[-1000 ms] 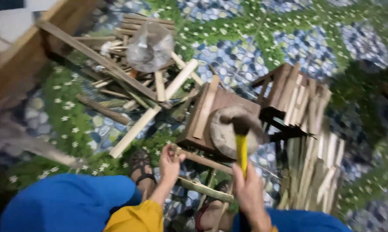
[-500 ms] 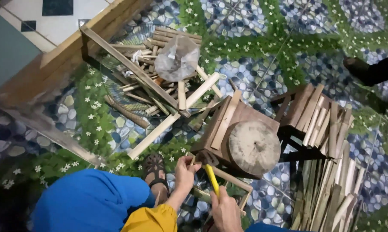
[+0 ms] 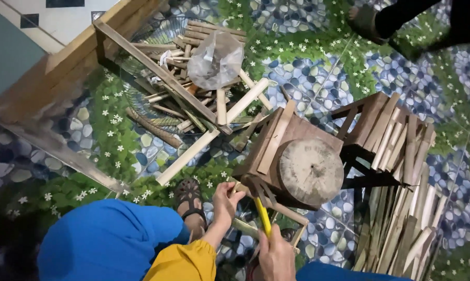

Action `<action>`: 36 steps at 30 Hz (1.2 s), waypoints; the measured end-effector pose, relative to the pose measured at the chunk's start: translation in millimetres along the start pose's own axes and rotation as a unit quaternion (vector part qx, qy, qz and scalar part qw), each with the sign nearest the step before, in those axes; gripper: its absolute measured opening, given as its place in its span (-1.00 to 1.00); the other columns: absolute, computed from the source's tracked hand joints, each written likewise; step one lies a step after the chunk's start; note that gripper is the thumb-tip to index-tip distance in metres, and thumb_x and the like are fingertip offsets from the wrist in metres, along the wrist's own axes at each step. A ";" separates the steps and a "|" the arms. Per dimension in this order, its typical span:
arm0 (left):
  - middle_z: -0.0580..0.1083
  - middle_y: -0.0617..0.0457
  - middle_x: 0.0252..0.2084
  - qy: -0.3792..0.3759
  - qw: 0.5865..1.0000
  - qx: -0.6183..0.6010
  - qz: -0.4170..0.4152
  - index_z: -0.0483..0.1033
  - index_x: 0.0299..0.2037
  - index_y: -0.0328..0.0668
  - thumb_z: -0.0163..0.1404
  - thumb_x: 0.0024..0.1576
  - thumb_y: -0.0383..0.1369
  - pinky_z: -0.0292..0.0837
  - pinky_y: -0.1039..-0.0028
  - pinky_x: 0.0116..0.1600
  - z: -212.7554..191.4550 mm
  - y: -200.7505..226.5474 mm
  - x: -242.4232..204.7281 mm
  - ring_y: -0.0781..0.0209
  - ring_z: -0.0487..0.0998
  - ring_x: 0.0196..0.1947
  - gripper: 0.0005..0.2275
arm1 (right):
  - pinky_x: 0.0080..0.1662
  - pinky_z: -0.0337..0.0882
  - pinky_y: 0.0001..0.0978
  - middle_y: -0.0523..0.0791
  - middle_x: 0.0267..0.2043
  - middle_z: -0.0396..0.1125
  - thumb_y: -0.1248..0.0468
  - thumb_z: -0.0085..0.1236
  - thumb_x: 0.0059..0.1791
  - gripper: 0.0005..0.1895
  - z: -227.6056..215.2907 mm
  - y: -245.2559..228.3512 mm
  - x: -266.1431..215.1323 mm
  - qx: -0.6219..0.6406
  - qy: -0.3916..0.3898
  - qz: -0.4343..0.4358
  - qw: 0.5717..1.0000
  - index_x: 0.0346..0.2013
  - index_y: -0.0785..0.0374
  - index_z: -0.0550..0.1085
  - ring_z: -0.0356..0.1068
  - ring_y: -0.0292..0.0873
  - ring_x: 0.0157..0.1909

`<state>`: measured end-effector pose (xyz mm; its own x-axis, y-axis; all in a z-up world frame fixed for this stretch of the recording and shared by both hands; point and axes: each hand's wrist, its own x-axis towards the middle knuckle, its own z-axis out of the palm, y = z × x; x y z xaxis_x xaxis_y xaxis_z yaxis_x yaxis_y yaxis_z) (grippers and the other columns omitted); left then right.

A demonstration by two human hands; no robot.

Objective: The person assembles a small wooden frame by hand, using a hammer to tap joints together. They repeatedly adjust the frame and hammer different corners to secure the structure. The person also handles loose wooden sticks and places them aside.

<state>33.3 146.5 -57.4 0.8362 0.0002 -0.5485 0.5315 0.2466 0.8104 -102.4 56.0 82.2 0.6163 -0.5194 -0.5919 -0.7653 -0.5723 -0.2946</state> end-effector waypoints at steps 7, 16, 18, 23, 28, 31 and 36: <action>0.37 -0.21 -0.11 0.022 0.958 -0.256 -0.126 0.44 -0.24 -0.40 -0.05 0.14 -0.67 0.56 0.16 0.11 2.0 -2.6 4.5 -0.06 0.49 -0.06 -0.93 | -0.19 0.37 0.02 0.03 -0.35 0.48 -0.08 -0.05 0.10 -0.72 -11.1 -22.1 0.2 -0.051 -0.039 0.007 0.998 -0.20 0.03 0.25 0.46 0.22 -0.28; 0.48 -0.02 -0.17 -0.006 0.998 0.053 -0.021 0.49 -0.17 -0.29 0.16 -0.03 -0.66 0.49 0.40 0.04 -0.3 19.6 -14.0 0.16 0.51 -0.18 -0.75 | -0.16 0.37 0.07 0.04 -0.31 0.47 -0.12 -0.11 0.11 -0.68 -7.2 -21.3 5.7 -0.064 -0.048 0.019 0.997 -0.20 0.03 0.23 0.45 0.26 -0.22; 0.48 -0.07 -0.18 0.001 0.997 -0.032 -0.077 0.48 -0.17 -0.34 0.15 -0.01 -0.74 0.55 0.36 0.09 2.8 15.7 -10.8 0.14 0.51 -0.16 -0.74 | -0.21 0.34 -0.02 0.04 -0.37 0.46 -0.09 -0.07 0.11 -0.69 -14.7 -24.2 -2.0 -0.029 -0.036 0.016 0.999 -0.25 0.05 0.23 0.45 0.23 -0.28; 0.52 0.01 -0.16 -0.019 0.982 0.155 0.103 0.62 -0.18 -0.24 0.19 -0.08 -0.54 0.48 0.42 -0.07 -13.1 -11.7 0.3 0.17 0.58 -0.21 -0.76 | -0.08 0.33 0.22 0.09 -0.24 0.48 -0.06 -0.12 0.11 -0.73 -7.0 -23.4 8.1 -0.053 -0.083 0.027 0.995 -0.15 0.05 0.25 0.44 0.34 -0.15; 0.56 0.02 -0.11 -0.032 0.969 0.218 0.108 0.57 -0.03 -0.07 0.24 -0.08 -0.32 0.42 0.32 -0.02 -22.2 -32.4 14.6 0.13 0.53 -0.12 -0.63 | -0.10 0.37 0.23 0.01 -0.19 0.46 -0.25 -0.08 0.05 -0.62 -0.3 7.8 -18.7 -0.032 0.010 0.072 0.997 0.02 -0.19 0.31 0.41 0.27 -0.05; 0.40 -0.02 0.18 -0.089 0.904 0.390 0.154 0.50 0.22 0.12 -0.01 0.08 -0.02 0.39 0.21 0.19 -22.0 1.4 -1.0 0.00 0.50 0.14 -0.52 | -0.09 0.43 -0.01 0.00 -0.20 0.51 -0.26 0.07 -0.05 -0.49 25.1 57.9 -33.8 0.072 0.083 0.141 0.984 0.15 -0.30 0.40 0.46 0.20 -0.09; 0.25 -0.02 0.23 -0.138 0.883 0.407 0.188 0.68 0.02 0.18 0.06 0.17 -0.23 0.32 0.22 0.28 -18.5 -8.4 -0.6 -0.02 0.44 0.19 -0.76 | -0.26 0.38 -0.19 -0.04 -0.58 0.44 -0.16 -0.06 -0.12 -0.71 -6.8 68.6 -69.7 0.194 0.237 0.253 0.918 -0.43 -0.24 0.58 0.43 0.10 -0.41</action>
<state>25.9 162.4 -67.7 0.9156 -0.3299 -0.2298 0.0378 -0.4984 0.8661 -196.6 48.6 108.4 0.1058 -0.9269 -0.3601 -0.9274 0.0387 -0.3721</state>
